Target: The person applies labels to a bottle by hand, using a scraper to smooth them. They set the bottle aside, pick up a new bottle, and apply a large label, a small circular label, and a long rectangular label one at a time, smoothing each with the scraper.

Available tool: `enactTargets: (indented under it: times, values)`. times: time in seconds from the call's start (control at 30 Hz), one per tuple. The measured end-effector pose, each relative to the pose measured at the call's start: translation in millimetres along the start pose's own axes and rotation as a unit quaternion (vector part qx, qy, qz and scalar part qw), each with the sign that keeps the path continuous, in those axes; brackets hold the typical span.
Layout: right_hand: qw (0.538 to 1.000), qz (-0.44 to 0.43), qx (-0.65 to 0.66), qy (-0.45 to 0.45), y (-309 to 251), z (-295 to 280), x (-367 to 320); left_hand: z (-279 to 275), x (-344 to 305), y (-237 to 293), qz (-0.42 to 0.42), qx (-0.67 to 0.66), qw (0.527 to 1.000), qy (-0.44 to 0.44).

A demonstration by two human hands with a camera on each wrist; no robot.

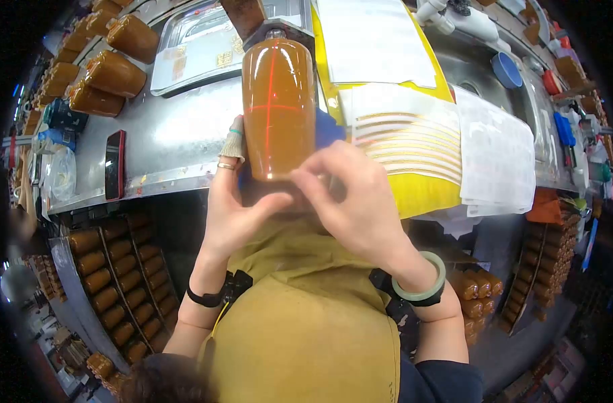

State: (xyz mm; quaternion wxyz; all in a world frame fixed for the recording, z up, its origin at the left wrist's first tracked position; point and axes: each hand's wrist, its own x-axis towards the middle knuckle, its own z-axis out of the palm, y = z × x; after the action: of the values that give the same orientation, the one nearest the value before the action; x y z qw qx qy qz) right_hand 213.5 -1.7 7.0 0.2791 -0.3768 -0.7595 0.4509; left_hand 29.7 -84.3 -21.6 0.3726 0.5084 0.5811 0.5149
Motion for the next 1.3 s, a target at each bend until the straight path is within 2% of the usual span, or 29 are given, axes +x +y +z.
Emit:
enactTargets:
  times: [0.03,0.1,0.27,0.7,0.8,0.87,1.2,1.3]
  values:
    - [1.0,-0.02,-0.018,0.0,1,0,1,1,-1,2,0.001,-0.073,0.997,-0.011]
    - [0.999,-0.04,-0.034,0.0,1,0,1,3,-1,-4,-0.011,-0.098,0.995,0.006]
    - [1.0,0.019,-0.016,0.014,1,-1,0,8,0,-2,-0.022,-0.148,0.988,0.026]
    - [0.999,0.038,0.016,0.013,4,0,-2,9,-2,0,-0.022,-0.156,0.987,0.025]
    - [0.999,0.043,0.021,0.012,5,2,-2,10,-3,4,-0.055,-0.174,0.983,0.029]
    - [0.999,0.043,0.023,0.015,6,2,-2,10,-3,-2,-0.028,-0.148,0.988,0.03]
    - [0.999,0.039,0.017,0.018,5,2,-1,11,-3,1,-0.039,-0.162,0.986,0.025]
    - [0.999,0.033,0.014,0.02,6,4,-1,11,-3,-5,-0.014,-0.127,0.992,0.027]
